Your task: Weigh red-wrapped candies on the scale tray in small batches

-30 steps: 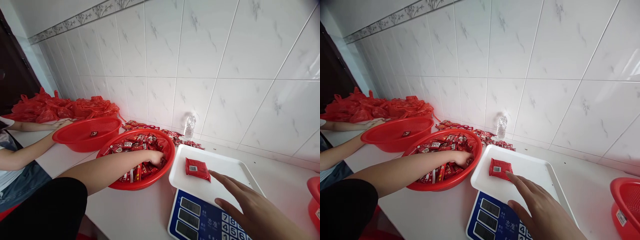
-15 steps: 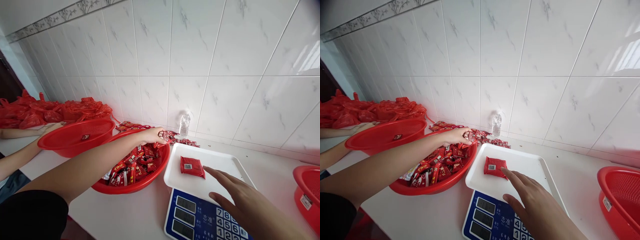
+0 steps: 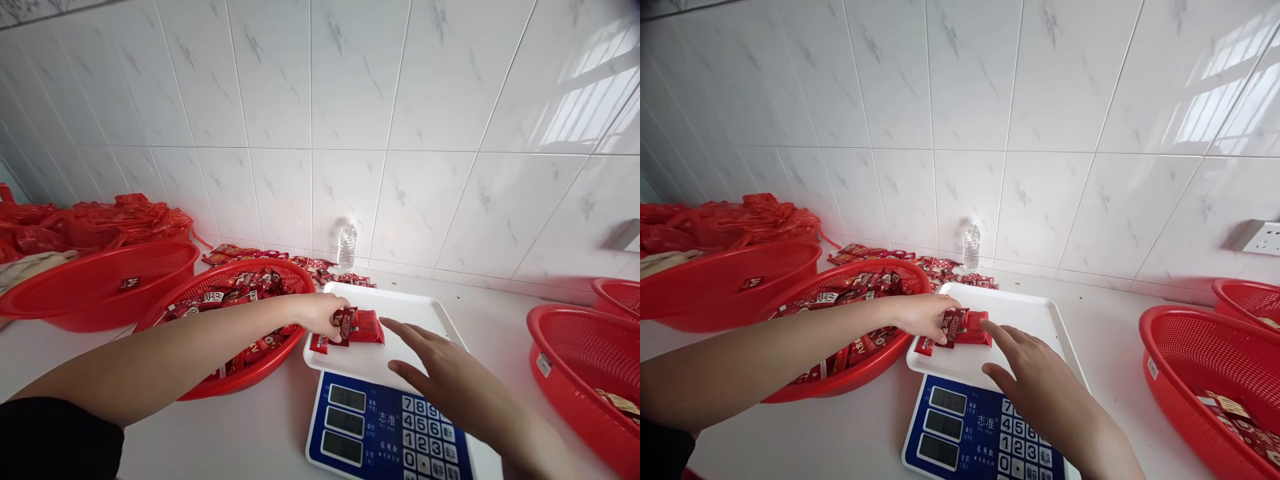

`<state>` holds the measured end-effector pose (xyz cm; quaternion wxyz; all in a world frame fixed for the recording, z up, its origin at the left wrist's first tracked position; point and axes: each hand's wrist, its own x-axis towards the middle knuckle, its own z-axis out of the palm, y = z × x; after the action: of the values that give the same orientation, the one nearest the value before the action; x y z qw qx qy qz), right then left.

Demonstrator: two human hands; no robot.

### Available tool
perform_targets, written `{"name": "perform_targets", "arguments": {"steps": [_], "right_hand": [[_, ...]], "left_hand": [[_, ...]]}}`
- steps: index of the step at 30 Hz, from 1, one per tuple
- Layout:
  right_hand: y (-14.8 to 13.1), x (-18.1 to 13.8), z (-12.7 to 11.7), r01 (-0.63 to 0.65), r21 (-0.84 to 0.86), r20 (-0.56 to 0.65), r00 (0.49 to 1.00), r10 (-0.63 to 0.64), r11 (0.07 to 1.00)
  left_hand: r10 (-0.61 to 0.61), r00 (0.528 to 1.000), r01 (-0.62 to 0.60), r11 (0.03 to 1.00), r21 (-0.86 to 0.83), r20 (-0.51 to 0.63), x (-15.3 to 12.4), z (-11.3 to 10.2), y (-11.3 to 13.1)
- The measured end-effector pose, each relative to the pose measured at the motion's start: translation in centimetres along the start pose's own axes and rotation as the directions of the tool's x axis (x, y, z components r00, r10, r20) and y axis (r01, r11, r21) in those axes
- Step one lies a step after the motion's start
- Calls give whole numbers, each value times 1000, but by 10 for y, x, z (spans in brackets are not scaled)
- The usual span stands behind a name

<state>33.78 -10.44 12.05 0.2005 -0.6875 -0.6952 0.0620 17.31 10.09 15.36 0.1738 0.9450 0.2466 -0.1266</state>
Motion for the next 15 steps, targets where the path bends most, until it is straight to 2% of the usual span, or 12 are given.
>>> {"name": "perform_targets", "arguments": {"steps": [3, 6, 10, 13, 15], "right_hand": [[2, 4, 1, -14, 14, 7, 1000, 14, 1000], [5, 6, 3, 9, 32, 5, 1000, -10, 999], [7, 9, 6, -6, 20, 13, 1000, 6, 1000], [6, 11, 6, -48, 13, 45, 998, 47, 999], [5, 13, 5, -66, 14, 68, 996, 65, 998]], "left_hand": [[12, 1000, -12, 999, 38, -3, 1, 6, 11], [60, 998, -60, 998, -32, -27, 6, 11, 21], [72, 997, -73, 996, -56, -32, 6, 2, 20], [89, 993, -92, 995, 38, 72, 0, -12, 9], [26, 990, -41, 993, 107, 139, -3, -17, 1]]}}
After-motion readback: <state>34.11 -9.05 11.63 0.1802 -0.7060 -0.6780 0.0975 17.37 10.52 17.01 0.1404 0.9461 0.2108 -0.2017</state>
